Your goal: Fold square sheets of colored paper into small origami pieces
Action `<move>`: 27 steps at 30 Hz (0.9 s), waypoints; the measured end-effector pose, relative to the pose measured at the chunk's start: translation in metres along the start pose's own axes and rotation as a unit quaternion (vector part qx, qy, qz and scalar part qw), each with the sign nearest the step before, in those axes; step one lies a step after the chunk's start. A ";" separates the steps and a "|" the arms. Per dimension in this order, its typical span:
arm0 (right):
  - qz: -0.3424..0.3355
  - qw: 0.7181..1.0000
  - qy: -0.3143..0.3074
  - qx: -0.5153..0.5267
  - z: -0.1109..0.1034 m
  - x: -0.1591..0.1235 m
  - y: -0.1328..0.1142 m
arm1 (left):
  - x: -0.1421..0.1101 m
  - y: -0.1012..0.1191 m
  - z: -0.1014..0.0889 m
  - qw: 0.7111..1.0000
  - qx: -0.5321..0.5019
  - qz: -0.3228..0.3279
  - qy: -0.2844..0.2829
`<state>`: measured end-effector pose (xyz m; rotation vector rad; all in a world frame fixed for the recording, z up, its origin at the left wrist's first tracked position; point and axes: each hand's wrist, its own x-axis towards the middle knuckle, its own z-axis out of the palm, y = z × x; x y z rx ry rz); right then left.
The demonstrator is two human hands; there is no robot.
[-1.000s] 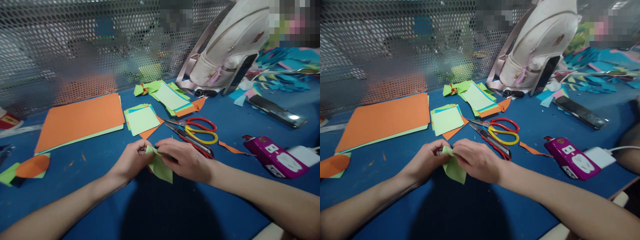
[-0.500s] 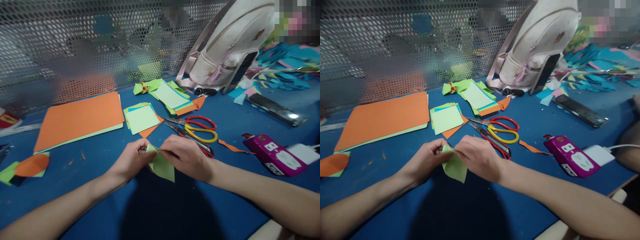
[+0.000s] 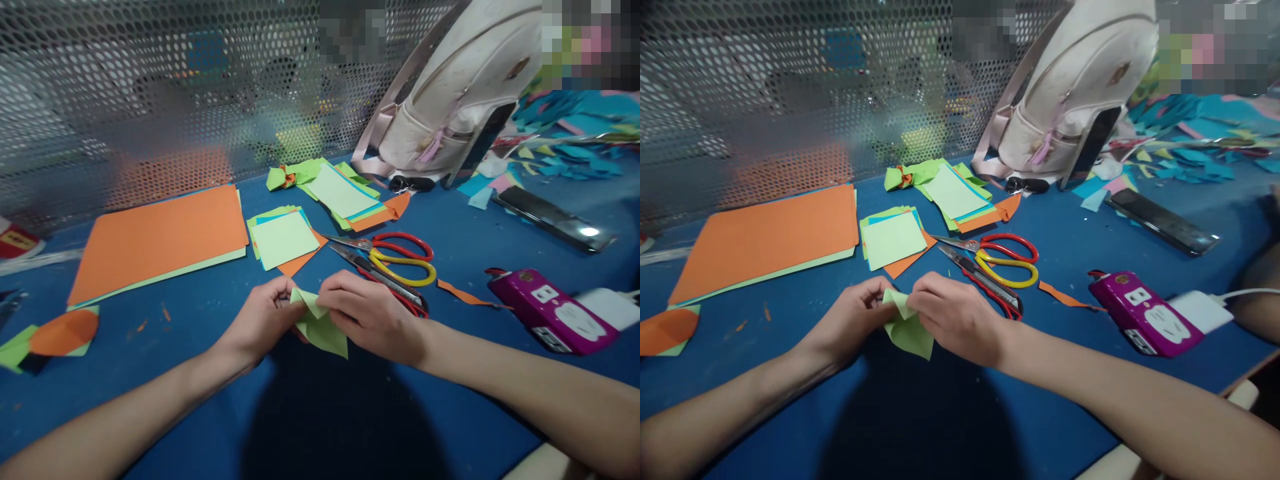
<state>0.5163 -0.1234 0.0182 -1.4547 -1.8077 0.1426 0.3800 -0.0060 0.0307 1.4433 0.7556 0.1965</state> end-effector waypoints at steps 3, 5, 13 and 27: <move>0.002 0.999 -0.039 -0.032 -0.001 -0.001 -0.001 | 0.000 0.001 0.001 1.000 0.001 -0.002 0.007; -0.011 0.995 -0.065 -0.077 -0.001 -0.002 0.000 | 0.000 0.000 0.001 1.000 -0.004 -0.004 0.007; -0.086 0.967 -0.117 -0.210 0.000 -0.005 0.005 | 0.002 -0.004 0.000 1.000 -0.009 -0.019 0.009; -0.057 0.973 -0.125 -0.186 -0.005 -0.002 0.003 | 0.002 0.000 -0.003 0.999 -0.038 0.000 -0.005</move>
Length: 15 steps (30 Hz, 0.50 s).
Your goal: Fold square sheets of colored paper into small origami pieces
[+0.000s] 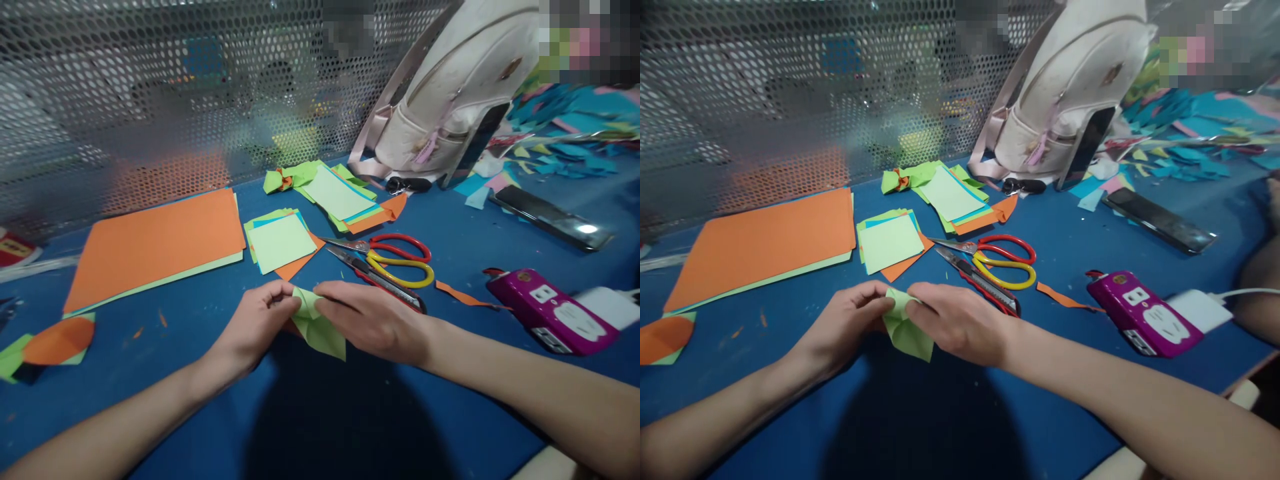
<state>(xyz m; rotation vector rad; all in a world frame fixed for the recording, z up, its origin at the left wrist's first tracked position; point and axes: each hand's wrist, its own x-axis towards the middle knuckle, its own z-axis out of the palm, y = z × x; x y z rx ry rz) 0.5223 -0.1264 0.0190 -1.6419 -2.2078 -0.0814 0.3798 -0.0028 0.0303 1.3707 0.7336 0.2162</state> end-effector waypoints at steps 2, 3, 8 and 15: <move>0.001 1.000 0.006 0.006 0.000 0.000 0.000 | 0.001 0.000 0.000 0.999 0.031 0.016 0.027; 0.002 1.000 0.006 0.011 0.000 -0.001 0.000 | 0.001 0.000 0.000 0.998 0.047 0.027 0.039; 0.014 0.999 0.011 0.037 -0.001 -0.001 0.000 | 0.002 -0.005 -0.002 0.986 0.133 0.079 0.068; -0.057 0.995 0.016 -0.075 -0.001 0.000 0.000 | 0.001 -0.003 -0.001 0.978 0.167 0.097 0.082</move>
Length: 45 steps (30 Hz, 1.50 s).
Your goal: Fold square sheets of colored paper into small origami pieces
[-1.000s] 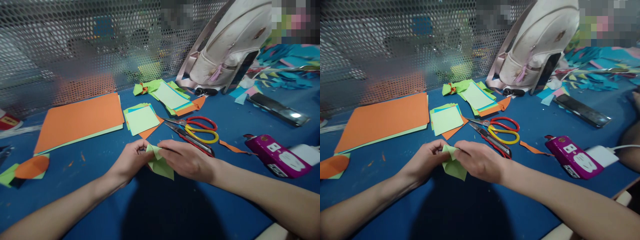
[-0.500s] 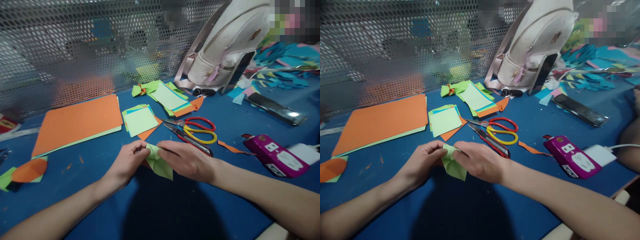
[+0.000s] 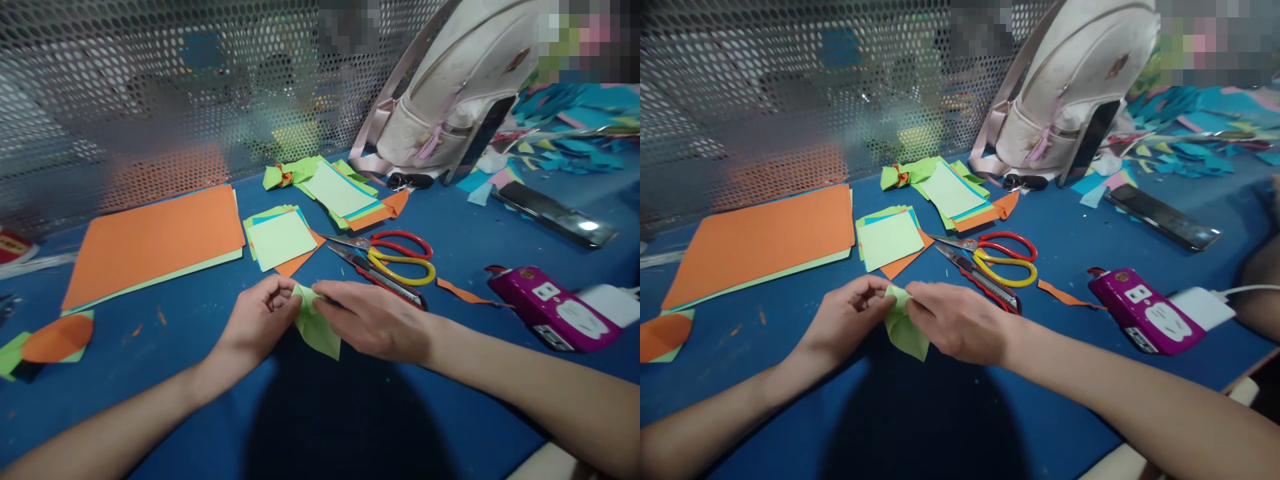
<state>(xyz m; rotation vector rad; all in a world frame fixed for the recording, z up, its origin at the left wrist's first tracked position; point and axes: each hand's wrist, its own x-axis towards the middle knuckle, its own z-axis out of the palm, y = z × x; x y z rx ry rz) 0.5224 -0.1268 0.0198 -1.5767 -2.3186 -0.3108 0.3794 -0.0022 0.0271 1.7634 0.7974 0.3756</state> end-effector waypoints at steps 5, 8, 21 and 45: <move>-0.035 0.997 0.040 -0.062 0.003 0.000 0.001 | 0.001 0.003 0.001 0.999 -0.026 -0.015 -0.009; -0.038 0.996 0.041 -0.064 0.003 0.000 0.002 | 0.001 0.004 0.001 0.999 -0.043 -0.027 -0.017; -0.064 0.991 0.045 -0.105 0.001 -0.001 0.002 | 0.001 0.006 0.001 0.996 -0.058 -0.054 -0.035; 0.256 0.924 0.094 0.267 0.002 0.007 -0.006 | -0.007 0.003 0.003 0.995 0.051 0.084 0.012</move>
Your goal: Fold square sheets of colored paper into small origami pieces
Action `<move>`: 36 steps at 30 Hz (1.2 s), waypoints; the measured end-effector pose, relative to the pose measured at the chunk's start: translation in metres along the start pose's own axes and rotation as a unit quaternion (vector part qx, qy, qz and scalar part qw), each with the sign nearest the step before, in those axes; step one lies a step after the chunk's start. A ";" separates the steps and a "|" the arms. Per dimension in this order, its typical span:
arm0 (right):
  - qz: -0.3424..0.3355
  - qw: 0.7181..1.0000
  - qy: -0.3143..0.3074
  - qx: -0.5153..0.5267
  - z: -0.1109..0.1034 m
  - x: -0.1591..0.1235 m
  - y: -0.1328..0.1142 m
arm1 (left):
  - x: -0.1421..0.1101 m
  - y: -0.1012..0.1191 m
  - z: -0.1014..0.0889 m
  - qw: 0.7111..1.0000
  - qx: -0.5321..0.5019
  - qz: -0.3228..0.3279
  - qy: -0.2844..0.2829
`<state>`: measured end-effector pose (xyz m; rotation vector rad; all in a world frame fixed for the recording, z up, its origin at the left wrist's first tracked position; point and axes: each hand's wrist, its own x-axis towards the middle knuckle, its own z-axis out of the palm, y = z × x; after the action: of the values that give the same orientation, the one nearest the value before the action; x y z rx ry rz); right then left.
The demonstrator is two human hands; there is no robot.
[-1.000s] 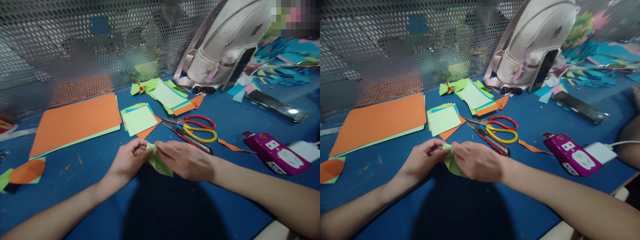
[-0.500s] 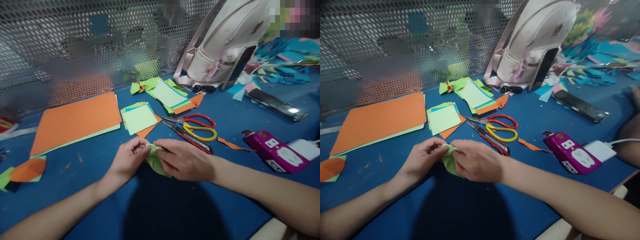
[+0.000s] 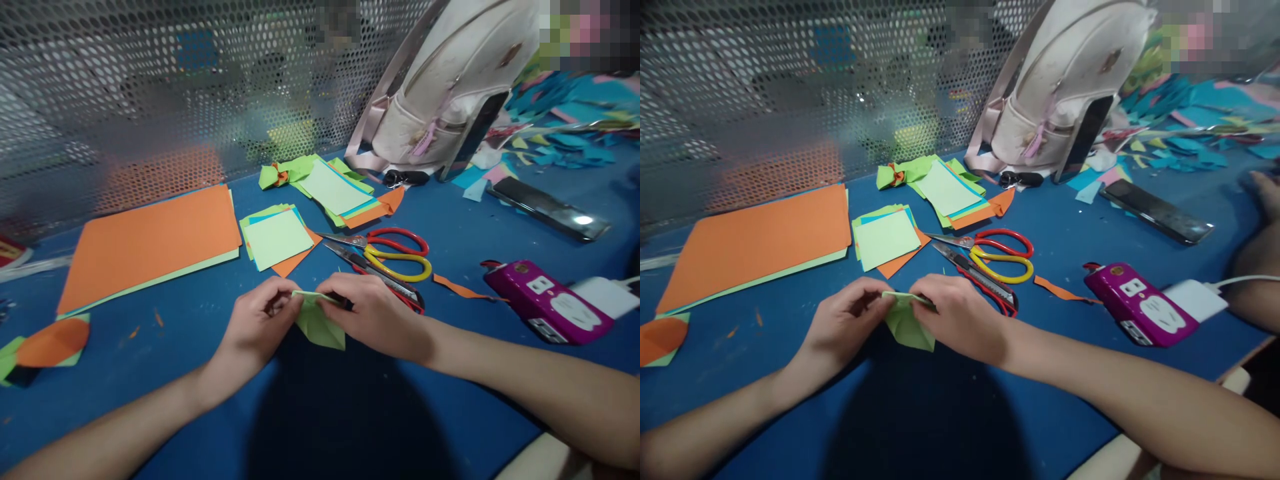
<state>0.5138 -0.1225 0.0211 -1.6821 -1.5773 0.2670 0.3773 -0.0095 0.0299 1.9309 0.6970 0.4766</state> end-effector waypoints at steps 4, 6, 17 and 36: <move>-0.006 1.000 0.007 0.005 0.001 0.000 0.001 | -0.002 -0.007 0.001 1.000 -0.003 -0.002 -0.021; -0.007 1.000 0.008 0.006 0.001 0.000 0.001 | -0.003 -0.012 0.001 0.999 0.000 0.000 -0.032; 0.025 0.999 -0.032 0.023 -0.008 0.003 -0.004 | -0.005 -0.012 -0.002 0.981 0.131 0.140 -0.035; -0.010 0.999 -0.048 0.002 -0.007 0.000 0.003 | -0.006 -0.017 -0.003 0.963 0.130 0.235 -0.016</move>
<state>0.5211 -0.1247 0.0237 -1.6707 -1.6626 0.3461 0.3671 -0.0056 0.0156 2.3590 0.2806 0.6689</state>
